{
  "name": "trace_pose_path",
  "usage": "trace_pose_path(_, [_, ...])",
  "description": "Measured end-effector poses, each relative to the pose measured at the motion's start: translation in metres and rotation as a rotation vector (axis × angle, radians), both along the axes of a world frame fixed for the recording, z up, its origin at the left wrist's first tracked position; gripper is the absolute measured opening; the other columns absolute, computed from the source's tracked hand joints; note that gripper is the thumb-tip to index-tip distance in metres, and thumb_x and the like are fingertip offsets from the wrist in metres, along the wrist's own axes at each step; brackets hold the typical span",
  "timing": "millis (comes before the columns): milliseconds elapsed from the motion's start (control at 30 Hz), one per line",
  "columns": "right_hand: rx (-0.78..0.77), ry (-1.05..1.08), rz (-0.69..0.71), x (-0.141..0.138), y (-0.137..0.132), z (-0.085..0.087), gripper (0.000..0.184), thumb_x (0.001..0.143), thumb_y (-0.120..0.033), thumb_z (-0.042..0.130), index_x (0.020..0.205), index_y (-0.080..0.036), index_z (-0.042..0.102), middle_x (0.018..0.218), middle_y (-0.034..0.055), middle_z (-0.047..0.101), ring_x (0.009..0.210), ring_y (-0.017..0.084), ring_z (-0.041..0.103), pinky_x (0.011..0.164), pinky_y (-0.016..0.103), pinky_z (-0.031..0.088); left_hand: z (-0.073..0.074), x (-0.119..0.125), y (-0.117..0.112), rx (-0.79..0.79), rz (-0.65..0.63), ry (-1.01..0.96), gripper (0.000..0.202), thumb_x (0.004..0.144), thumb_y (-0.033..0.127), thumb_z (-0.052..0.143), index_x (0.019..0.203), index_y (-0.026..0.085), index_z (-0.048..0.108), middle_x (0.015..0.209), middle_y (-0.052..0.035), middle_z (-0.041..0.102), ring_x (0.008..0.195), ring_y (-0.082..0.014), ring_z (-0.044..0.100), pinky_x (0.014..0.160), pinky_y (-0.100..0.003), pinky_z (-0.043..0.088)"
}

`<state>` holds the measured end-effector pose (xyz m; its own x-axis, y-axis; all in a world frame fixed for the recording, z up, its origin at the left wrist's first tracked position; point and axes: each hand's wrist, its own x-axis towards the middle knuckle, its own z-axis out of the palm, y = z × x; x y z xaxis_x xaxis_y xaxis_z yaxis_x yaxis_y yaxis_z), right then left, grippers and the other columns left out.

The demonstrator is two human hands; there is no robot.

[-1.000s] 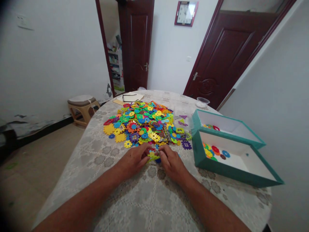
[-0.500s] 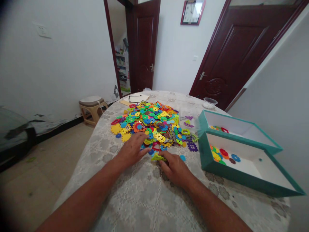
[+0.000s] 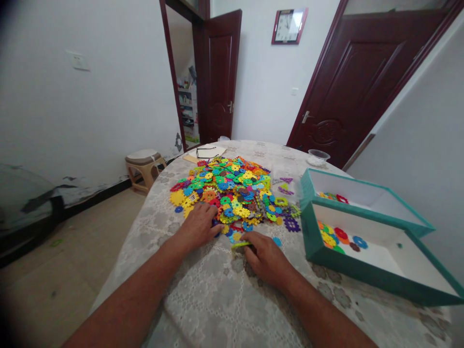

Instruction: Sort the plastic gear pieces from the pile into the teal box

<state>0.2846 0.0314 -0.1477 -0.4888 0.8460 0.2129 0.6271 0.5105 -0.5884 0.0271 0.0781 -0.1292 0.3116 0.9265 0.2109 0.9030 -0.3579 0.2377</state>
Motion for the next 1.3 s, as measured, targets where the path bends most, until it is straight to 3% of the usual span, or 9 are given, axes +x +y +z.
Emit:
trace_pose_path(233, [0.027,0.003,-0.046,0.002,0.004,-0.003,0.024,0.091,-0.017,0.053,0.108,-0.023,0.068,0.099,0.0044,0.072,0.093,0.023,0.067,0.083,0.033,0.048,-0.003,0.01,-0.02,-0.036,-0.233,0.007,0.013,0.089,0.021,0.064,0.102,0.021,0.063,0.11,-0.01,0.065,0.106,-0.0271,0.059,0.094,-0.04,0.047])
trace_pose_path(400, [0.068,0.008,-0.095,0.006,0.01,-0.006,0.019,0.093,-0.017,0.053,0.104,-0.022,0.068,0.097,0.0052,0.068,0.092,0.023,0.063,0.083,0.034,0.047,-0.003,0.018,-0.02,-0.047,-0.325,-0.063,0.006,0.092,0.022,0.061,0.098,0.022,0.062,0.102,-0.0078,0.067,0.099,-0.0249,0.062,0.088,-0.036,0.047])
trace_pose_path(467, [0.094,0.013,-0.117,0.008,0.012,-0.006,0.016,0.094,-0.018,0.053,0.1,-0.022,0.067,0.097,0.0056,0.067,0.093,0.023,0.062,0.084,0.035,0.047,0.0,0.017,-0.02,-0.055,-0.31,-0.088,0.007,0.091,0.021,0.06,0.098,0.022,0.062,0.099,-0.0069,0.068,0.097,-0.024,0.063,0.087,-0.035,0.047])
trace_pose_path(600, [0.12,0.019,-0.102,0.01,0.013,-0.005,0.014,0.096,-0.019,0.053,0.101,-0.022,0.067,0.097,0.0058,0.065,0.094,0.023,0.061,0.085,0.035,0.047,-0.001,0.01,-0.015,-0.063,-0.16,-0.125,0.014,0.096,0.02,0.051,0.105,0.022,0.061,0.098,-0.0071,0.072,0.092,-0.0236,0.066,0.083,-0.034,0.049])
trace_pose_path(733, [0.117,0.031,-0.098,0.012,0.013,-0.006,0.016,0.096,-0.02,0.054,0.105,-0.022,0.067,0.1,0.0066,0.068,0.097,0.023,0.063,0.086,0.036,0.048,-0.006,0.002,-0.009,-0.028,-0.041,-0.207,0.025,0.098,0.019,0.047,0.119,0.023,0.059,0.107,-0.0088,0.073,0.097,-0.0246,0.069,0.085,-0.035,0.051])
trace_pose_path(833, [0.091,0.06,-0.147,0.013,0.012,-0.007,0.021,0.094,-0.024,0.058,0.113,-0.022,0.067,0.102,0.0066,0.071,0.093,0.023,0.066,0.084,0.035,0.049,-0.005,-0.001,-0.006,0.032,-0.048,-0.352,0.024,0.1,0.02,0.044,0.118,0.026,0.059,0.11,-0.0067,0.073,0.101,-0.0223,0.069,0.09,-0.036,0.052])
trace_pose_path(967, [-0.007,0.11,-0.197,0.011,0.007,-0.001,0.025,0.094,-0.031,0.062,0.116,-0.021,0.068,0.08,0.001,0.067,0.068,0.019,0.06,0.066,0.031,0.045,0.005,0.0,-0.009,0.053,-0.075,-0.505,0.021,0.1,0.023,0.045,0.116,0.025,0.06,0.108,-0.005,0.073,0.101,-0.0208,0.068,0.091,-0.035,0.052])
trace_pose_path(1167, [0.095,0.193,-0.08,0.007,0.0,0.009,0.018,0.094,-0.027,0.062,0.111,-0.024,0.068,0.105,0.0066,0.069,0.098,0.023,0.063,0.088,0.036,0.049,0.007,0.017,-0.021,-0.118,-0.151,-0.576,0.018,0.098,0.023,0.049,0.111,0.024,0.061,0.102,-0.0025,0.073,0.097,-0.0186,0.069,0.084,-0.029,0.052])
trace_pose_path(1300, [0.065,0.203,-0.065,0.007,0.003,0.009,0.019,0.095,-0.025,0.061,0.113,-0.025,0.068,0.108,0.0065,0.067,0.103,0.023,0.062,0.092,0.037,0.048,0.007,0.028,-0.029,-0.208,-0.174,-0.62,0.018,0.095,0.02,0.052,0.112,0.023,0.059,0.103,-0.0022,0.073,0.094,-0.0173,0.069,0.082,-0.028,0.051])
